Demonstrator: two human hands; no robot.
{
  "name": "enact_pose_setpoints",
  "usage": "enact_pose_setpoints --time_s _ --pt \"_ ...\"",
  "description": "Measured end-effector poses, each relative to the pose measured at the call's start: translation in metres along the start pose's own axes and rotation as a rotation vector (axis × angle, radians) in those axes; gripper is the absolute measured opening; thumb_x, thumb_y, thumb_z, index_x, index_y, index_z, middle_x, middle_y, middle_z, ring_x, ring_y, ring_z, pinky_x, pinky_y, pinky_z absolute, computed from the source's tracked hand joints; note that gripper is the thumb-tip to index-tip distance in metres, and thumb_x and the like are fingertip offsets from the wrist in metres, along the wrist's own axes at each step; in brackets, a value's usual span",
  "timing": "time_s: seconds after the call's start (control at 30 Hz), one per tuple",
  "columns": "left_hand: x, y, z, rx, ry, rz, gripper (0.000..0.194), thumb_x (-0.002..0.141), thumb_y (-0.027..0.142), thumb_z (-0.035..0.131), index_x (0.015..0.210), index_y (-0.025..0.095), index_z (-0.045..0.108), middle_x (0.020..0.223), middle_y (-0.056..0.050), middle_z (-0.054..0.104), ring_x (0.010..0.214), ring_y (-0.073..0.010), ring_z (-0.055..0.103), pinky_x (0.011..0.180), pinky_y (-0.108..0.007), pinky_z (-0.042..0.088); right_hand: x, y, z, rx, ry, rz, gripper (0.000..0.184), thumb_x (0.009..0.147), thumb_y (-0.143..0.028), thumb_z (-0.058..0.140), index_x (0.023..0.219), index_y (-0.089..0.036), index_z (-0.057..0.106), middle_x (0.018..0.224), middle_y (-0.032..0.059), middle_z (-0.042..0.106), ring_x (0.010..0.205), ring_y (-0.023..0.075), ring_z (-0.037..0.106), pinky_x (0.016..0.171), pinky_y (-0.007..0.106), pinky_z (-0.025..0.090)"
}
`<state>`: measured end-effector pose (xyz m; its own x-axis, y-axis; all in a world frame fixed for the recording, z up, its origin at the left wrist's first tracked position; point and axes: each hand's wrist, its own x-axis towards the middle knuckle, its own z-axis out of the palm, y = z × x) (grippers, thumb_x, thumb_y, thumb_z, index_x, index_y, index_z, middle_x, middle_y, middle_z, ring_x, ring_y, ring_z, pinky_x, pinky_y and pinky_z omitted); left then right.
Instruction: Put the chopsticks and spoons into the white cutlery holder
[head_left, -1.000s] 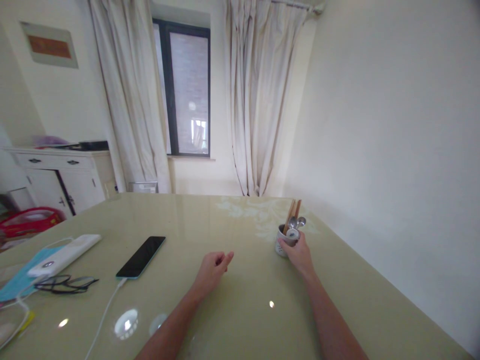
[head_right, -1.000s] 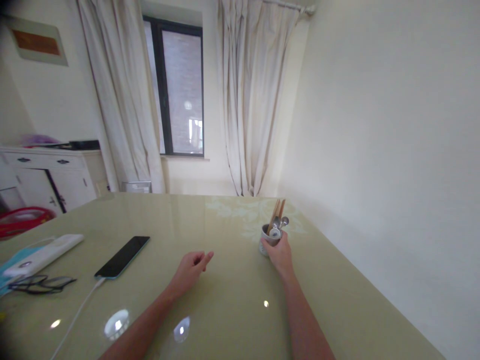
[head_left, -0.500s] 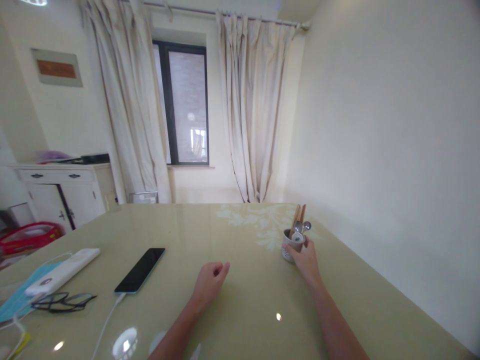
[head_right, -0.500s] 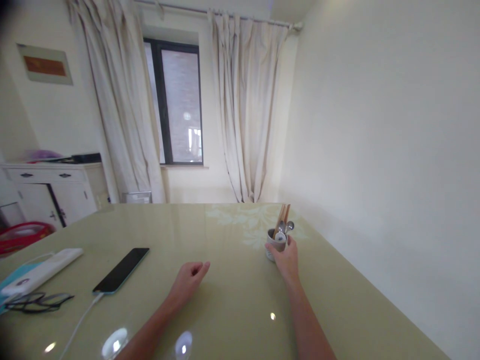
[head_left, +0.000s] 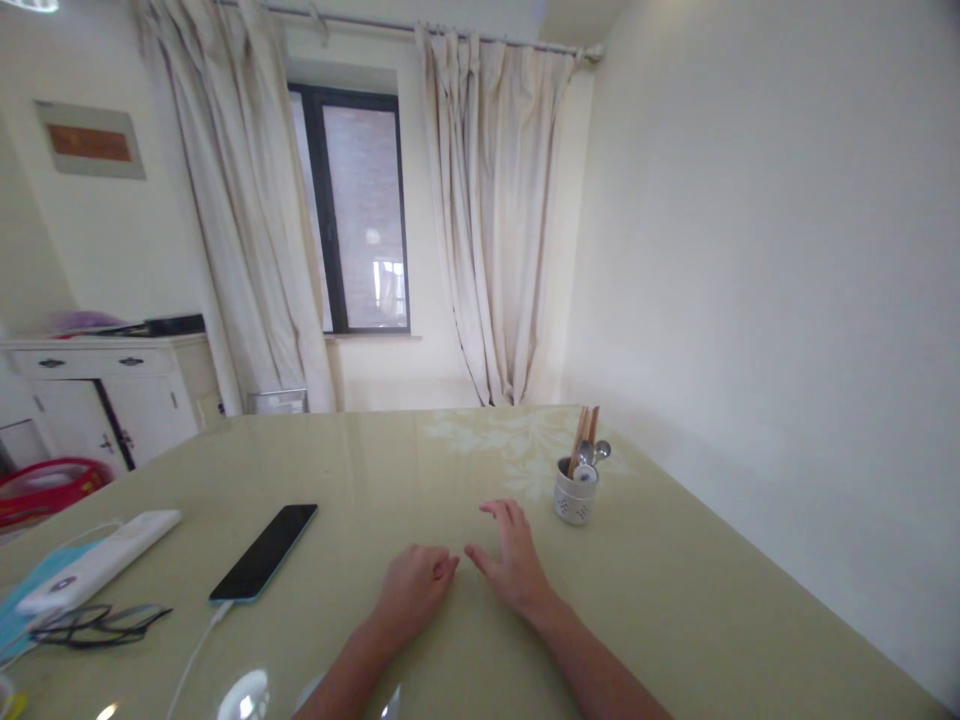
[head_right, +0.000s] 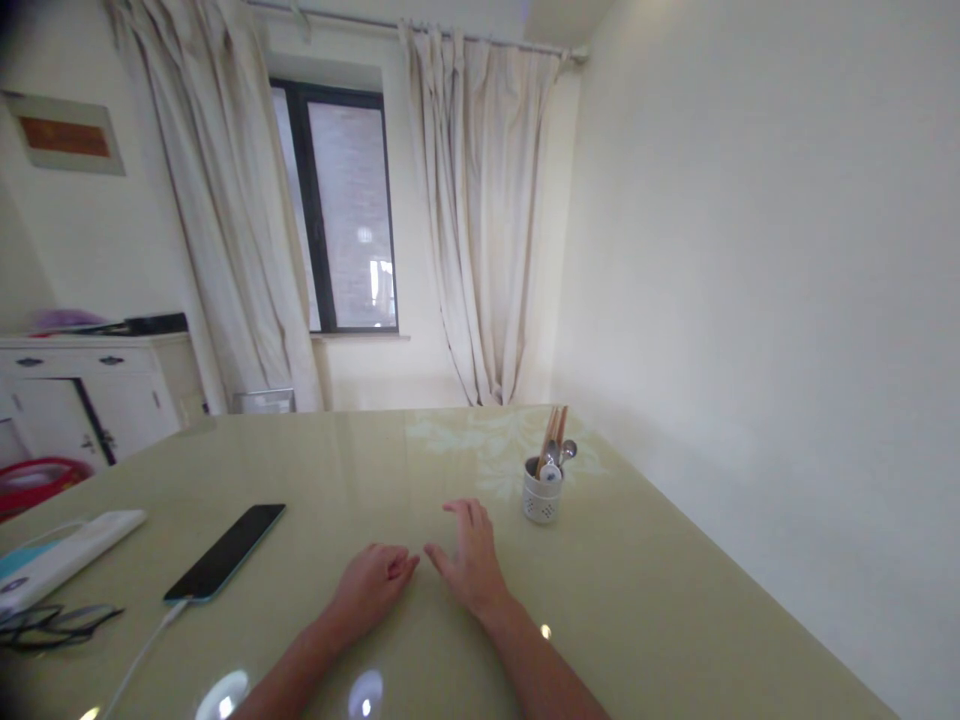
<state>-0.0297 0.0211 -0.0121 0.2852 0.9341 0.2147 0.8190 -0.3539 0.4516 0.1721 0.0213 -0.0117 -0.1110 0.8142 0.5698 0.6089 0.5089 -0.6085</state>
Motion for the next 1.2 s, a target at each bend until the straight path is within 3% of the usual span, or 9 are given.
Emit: enact_pose_setpoints --time_s 0.17,0.27,0.47,0.6,0.87,1.2 --pt "-0.009 0.009 0.001 -0.067 -0.006 0.224 0.02 0.093 0.024 0.052 0.073 0.022 0.052 0.075 -0.001 0.061 0.072 -0.0162 0.054 0.068 -0.026 0.033 -0.003 -0.011 -0.009 0.053 -0.268 -0.06 0.018 0.087 -0.011 0.069 0.101 -0.021 0.072 0.104 0.0058 0.069 0.103 0.0243 0.064 0.093 0.036 0.051" --pt "-0.012 0.014 0.0 -0.12 -0.017 0.308 0.008 0.09 0.017 0.056 0.091 0.022 0.062 0.094 -0.005 0.07 0.09 -0.0201 0.063 0.082 -0.028 0.044 -0.002 -0.014 -0.014 0.062 -0.288 -0.088 0.019 0.085 -0.005 0.064 0.091 -0.021 0.073 0.095 0.004 0.069 0.097 0.0218 0.065 0.088 0.032 0.05" --pt "-0.01 0.014 -0.003 -0.11 0.012 0.357 0.025 0.092 0.014 0.059 0.114 0.023 0.067 0.111 -0.008 0.073 0.104 -0.0238 0.065 0.092 -0.034 0.047 -0.001 -0.014 -0.016 0.098 -0.283 -0.073 0.016 0.083 -0.011 0.071 0.096 -0.02 0.072 0.095 0.0034 0.071 0.09 0.0207 0.065 0.083 0.031 0.05" --pt "-0.006 0.01 -0.002 -0.046 0.018 0.42 0.017 0.101 0.023 0.057 0.107 0.023 0.072 0.097 -0.007 0.076 0.093 -0.0232 0.066 0.084 -0.033 0.045 -0.002 -0.012 -0.015 0.082 -0.312 -0.064 0.004 0.091 -0.019 0.07 0.087 -0.02 0.07 0.087 0.0023 0.07 0.083 0.0197 0.063 0.077 0.03 0.047" --pt "-0.003 0.007 0.002 -0.096 0.067 0.388 0.027 0.104 0.035 0.057 0.087 0.022 0.074 0.083 -0.006 0.074 0.081 -0.0207 0.064 0.078 -0.031 0.043 -0.002 -0.013 -0.014 0.039 -0.368 -0.073 0.017 0.103 -0.031 0.061 0.095 -0.021 0.072 0.091 0.0033 0.073 0.084 0.0203 0.064 0.078 0.03 0.046" --pt "-0.006 0.018 -0.001 -0.039 0.036 0.34 0.017 0.1 0.024 0.056 0.088 0.021 0.068 0.085 -0.005 0.072 0.083 -0.0209 0.063 0.077 -0.03 0.041 -0.006 -0.014 -0.015 0.034 -0.404 -0.108 0.022 0.109 -0.032 0.051 0.098 -0.023 0.068 0.095 0.0036 0.075 0.088 0.021 0.067 0.079 0.029 0.045"
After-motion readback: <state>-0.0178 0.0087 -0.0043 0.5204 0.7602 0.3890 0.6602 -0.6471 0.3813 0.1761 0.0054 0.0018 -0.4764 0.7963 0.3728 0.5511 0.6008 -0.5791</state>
